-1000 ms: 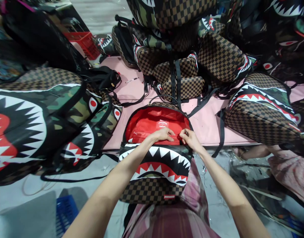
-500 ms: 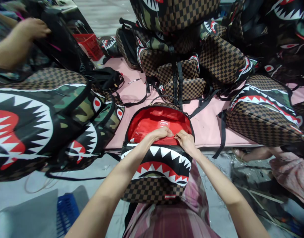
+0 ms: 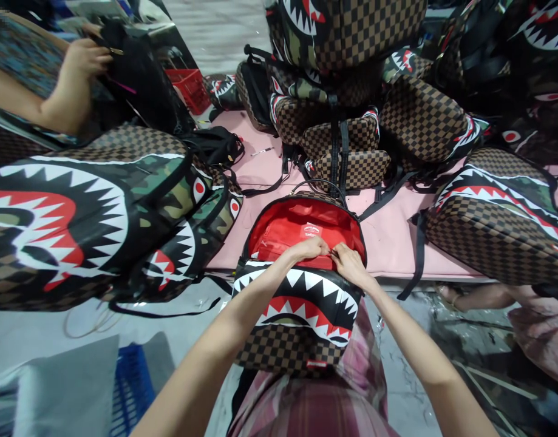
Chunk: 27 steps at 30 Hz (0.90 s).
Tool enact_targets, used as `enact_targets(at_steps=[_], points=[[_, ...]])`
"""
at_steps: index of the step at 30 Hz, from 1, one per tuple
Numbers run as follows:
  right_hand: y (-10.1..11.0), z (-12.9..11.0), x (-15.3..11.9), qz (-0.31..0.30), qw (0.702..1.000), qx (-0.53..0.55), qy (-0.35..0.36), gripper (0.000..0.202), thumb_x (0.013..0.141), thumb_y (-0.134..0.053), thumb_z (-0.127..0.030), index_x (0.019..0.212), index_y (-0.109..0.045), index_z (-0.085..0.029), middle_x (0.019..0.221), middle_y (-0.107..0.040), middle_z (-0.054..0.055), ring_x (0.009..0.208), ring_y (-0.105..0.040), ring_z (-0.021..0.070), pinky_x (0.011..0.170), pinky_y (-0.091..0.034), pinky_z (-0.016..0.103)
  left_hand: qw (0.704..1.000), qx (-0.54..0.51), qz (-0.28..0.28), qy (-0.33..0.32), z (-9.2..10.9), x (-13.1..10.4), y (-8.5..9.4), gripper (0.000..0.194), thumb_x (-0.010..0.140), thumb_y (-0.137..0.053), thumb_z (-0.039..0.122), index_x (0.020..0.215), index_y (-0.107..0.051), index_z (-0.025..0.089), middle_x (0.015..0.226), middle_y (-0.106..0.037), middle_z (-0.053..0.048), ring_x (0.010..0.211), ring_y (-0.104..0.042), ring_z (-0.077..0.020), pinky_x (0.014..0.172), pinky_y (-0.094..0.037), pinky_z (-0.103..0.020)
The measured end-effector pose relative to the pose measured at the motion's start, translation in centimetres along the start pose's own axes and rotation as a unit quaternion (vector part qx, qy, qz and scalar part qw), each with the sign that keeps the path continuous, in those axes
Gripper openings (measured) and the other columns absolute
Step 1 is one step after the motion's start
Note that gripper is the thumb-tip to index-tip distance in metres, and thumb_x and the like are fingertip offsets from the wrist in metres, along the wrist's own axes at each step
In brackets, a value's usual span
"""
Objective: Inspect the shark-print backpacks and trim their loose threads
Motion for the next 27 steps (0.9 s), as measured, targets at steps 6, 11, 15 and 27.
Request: enact_targets(at_steps=[6, 11, 15, 27], points=[[-0.3, 1.3, 0.1, 0.006, 0.944, 0.33, -0.011, 0.019, 0.082, -0.048, -0.031, 0.067, -0.042, -0.019, 0.061, -0.044, -0.004, 0.056, -0.042, 0.0104, 0.054, -0.031, 0.022, 0.996, 0.051, 0.055, -0.056, 0.4, 0.5, -0.2, 0.015, 0.073, -0.05, 0.021, 0.066, -0.061, 0.014, 0.059, -0.054, 0.001, 0.058, -0.049, -0.013, 0.059, -0.039, -0.024], [2.8, 2.8, -1.2, 0.08, 0.78, 0.619, -0.058, 0.037, 0.073, -0.057, -0.051, 0.069, -0.035, -0.022, 0.057, -0.032, -0.008, 0.04, -0.021, 0.0053, 0.04, -0.018, 0.021, 0.979, 0.086, 0.146, -0.117, 1.5, -0.8, 0.1, 0.017, 0.079, -0.049, 0.016, 0.083, -0.065, 0.016, 0.092, -0.063, -0.004, 0.09, -0.054, -0.0164, 0.086, -0.039, -0.027], [5.7, 5.3, -3.9, 0.105, 0.787, 0.601, -0.098, 0.042, 0.076, -0.05, -0.06, 0.066, -0.035, -0.022, 0.061, -0.038, -0.005, 0.038, -0.019, 0.0045, 0.039, -0.019, 0.022, 0.942, 0.161, 0.262, -0.134, 1.9, -3.0, 0.9, 0.021, 0.086, -0.046, 0.022, 0.092, -0.066, 0.018, 0.1, -0.062, -0.007, 0.098, -0.05, -0.0199, 0.09, -0.035, -0.034], [4.7, 11.2, -9.4, 0.106, 0.973, 0.052, -0.198, 0.043, 0.08, -0.048, -0.015, 0.123, -0.048, -0.012, 0.114, -0.06, 0.015, 0.102, -0.058, 0.0236, 0.087, -0.045, 0.035, 0.866, 0.435, 0.152, -0.192, 3.6, -1.4, -1.8, 0.022, 0.088, -0.048, 0.03, 0.094, -0.067, 0.019, 0.086, -0.061, -0.007, 0.082, -0.05, -0.0183, 0.074, -0.033, -0.031]])
Point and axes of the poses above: each hand's wrist, its own x-axis towards the middle knuckle, its own y-axis out of the back of the hand, z = x × y, the point moved 5 cm from there along x, towards the middle knuckle
